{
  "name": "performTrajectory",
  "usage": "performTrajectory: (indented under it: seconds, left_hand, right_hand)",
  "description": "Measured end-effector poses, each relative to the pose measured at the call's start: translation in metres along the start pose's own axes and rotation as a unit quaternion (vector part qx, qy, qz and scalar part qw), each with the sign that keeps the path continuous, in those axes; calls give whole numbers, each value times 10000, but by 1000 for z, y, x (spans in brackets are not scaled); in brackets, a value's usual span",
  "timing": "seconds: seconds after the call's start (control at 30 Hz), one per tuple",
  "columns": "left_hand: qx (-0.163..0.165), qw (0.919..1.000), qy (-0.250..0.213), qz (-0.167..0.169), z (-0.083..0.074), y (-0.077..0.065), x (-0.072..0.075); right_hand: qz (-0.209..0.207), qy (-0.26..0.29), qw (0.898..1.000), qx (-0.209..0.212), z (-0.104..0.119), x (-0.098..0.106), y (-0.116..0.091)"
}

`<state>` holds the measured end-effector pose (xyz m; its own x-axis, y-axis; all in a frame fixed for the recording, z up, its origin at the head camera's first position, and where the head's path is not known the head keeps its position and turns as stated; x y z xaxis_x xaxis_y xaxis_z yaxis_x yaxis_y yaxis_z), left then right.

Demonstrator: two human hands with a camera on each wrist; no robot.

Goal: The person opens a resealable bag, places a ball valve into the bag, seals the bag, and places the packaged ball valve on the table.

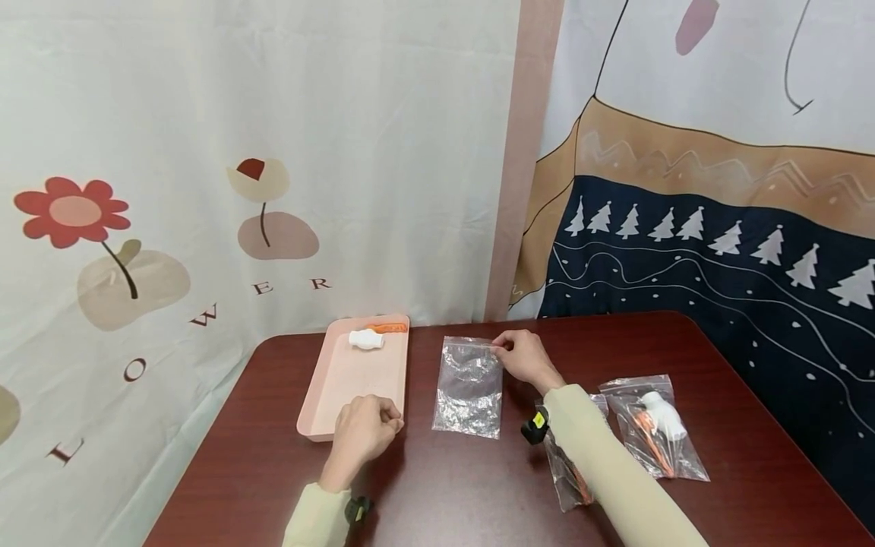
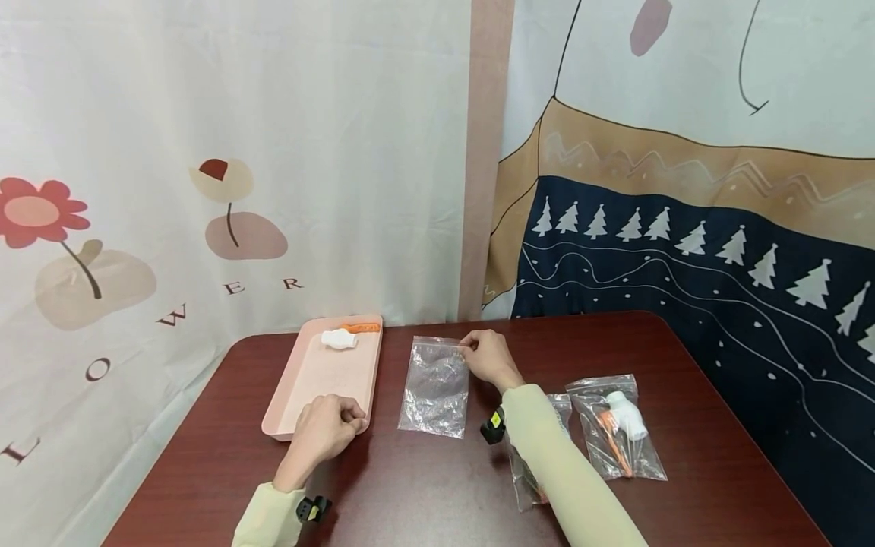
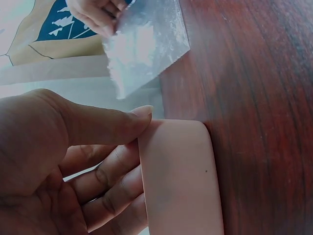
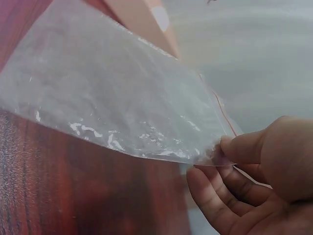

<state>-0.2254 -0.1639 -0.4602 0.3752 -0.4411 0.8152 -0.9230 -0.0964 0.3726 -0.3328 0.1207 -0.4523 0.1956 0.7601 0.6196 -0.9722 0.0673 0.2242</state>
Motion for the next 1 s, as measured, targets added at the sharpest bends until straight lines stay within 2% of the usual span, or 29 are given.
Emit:
performTrajectory:
  seconds: [0.17,0.5,0.7,1.0]
  left_hand:
    - [-23,10000,2,-55,0,1,0]
    - [23,10000,58,37,0,0,-1]
    - [-63,10000,32,1,-1,-2,-1]
    - [-22,9992,-318,236,-4,1,1]
  right_hand:
    - [-76,249,9996,73,4,16,-4]
    - [-288,685,9972,-26,9,40,-17]
    - [-409,746,9963,149,15,53,-26]
    - [-512,950,9937,300,24,72,-38]
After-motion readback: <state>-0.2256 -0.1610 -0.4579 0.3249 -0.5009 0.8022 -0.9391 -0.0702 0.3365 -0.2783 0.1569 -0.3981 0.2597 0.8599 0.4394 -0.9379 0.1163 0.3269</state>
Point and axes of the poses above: each hand's wrist, its own y-axis towards the middle knuckle, its own x-axis out of the back of the hand, z = x × y, the point moved 6 cm from there along y, towards the middle knuckle, and after that the axes turned 14 degrees about -z, right-handed, at the moved point
